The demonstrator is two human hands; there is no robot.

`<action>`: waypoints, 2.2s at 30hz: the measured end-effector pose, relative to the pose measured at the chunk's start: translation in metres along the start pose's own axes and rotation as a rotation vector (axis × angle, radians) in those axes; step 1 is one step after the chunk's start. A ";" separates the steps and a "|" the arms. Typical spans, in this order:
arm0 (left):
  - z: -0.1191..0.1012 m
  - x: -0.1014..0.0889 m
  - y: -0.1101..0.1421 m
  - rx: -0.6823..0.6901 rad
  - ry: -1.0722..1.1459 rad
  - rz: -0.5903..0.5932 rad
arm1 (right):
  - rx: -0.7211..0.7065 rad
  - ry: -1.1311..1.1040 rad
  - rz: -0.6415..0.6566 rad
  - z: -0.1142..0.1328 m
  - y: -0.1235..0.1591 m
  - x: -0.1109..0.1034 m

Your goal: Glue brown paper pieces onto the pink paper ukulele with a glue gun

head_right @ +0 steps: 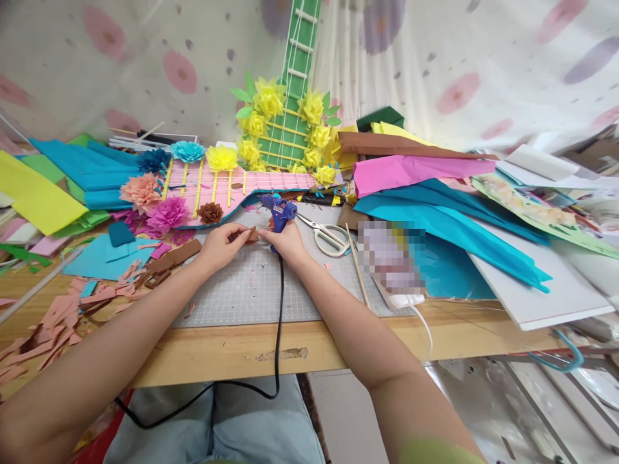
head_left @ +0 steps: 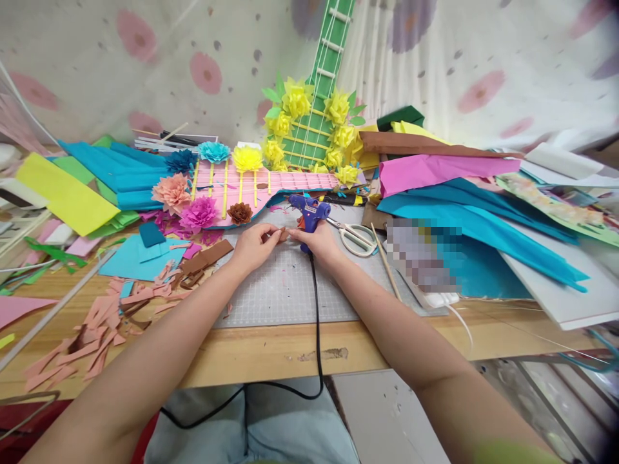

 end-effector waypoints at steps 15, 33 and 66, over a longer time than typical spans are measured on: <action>-0.005 0.001 0.001 -0.044 0.164 0.048 | 0.043 0.049 0.016 -0.003 0.001 0.003; 0.000 0.001 -0.001 -0.269 0.449 -0.036 | 0.007 0.082 0.058 0.000 0.004 0.006; 0.013 -0.007 0.006 -0.348 0.370 -0.177 | -0.094 0.411 0.379 0.031 0.000 -0.055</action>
Point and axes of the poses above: each hand's wrist, its own y-axis away from the middle knuckle, its own x-axis out of the palm, z = x × y, the point moved 5 cm from there along -y, towards the middle knuckle, and after that the axes turned 11 degrees about -z, right-handed, at the moved point
